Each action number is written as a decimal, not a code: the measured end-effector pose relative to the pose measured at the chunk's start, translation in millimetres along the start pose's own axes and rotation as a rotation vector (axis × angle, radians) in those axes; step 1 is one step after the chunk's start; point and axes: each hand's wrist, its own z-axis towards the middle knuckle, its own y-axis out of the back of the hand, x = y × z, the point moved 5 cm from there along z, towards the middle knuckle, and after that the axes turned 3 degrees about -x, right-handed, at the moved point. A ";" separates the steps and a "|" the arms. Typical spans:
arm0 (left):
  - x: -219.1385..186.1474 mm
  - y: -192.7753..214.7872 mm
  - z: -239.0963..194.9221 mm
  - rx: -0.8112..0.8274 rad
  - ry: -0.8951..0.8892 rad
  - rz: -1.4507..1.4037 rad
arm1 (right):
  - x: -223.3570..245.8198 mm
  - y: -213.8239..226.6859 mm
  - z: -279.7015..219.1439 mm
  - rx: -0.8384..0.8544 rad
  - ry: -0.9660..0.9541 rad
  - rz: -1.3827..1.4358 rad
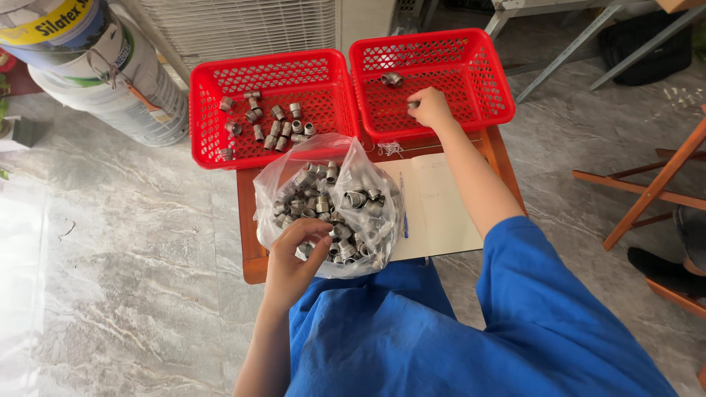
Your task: The person sorts small metal pipe fittings from a plastic bag into two red baskets. They repeatedly pick up fittings, inspect them, and place them into the left basket, occasionally writing on a notebook with a pen.
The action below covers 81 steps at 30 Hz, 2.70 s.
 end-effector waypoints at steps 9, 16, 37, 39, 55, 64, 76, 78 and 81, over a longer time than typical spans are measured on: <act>2.9 4.1 -0.3 0.010 0.026 0.001 | -43.6 -14.0 24.5 -0.126 -0.009 -0.523; 6.9 -3.4 3.8 0.027 0.002 0.002 | 54.4 15.5 -58.2 -0.244 0.338 -0.418; -0.5 -10.8 10.4 0.054 -0.040 -0.016 | 29.5 -33.9 -222.6 0.036 0.055 -0.469; -0.5 -12.0 10.3 0.052 -0.050 -0.018 | 23.0 -35.2 -221.5 0.056 0.037 -0.478; 1.0 -16.2 10.1 0.066 -0.048 -0.022 | 41.9 -4.2 -238.6 0.218 0.314 -0.312; 4.3 -17.5 10.7 0.072 -0.040 -0.028 | 25.6 28.7 -248.6 -0.208 0.736 -0.282; 19.9 -33.2 18.0 0.041 -0.136 0.115 | -32.8 72.7 -263.9 -0.550 0.204 0.462; 29.0 -35.8 19.5 0.018 -0.178 0.177 | -44.4 75.8 -266.2 -0.564 0.182 0.562; 39.6 -39.7 25.8 -0.012 -0.239 0.275 | -69.6 76.2 -258.5 -0.564 0.116 0.753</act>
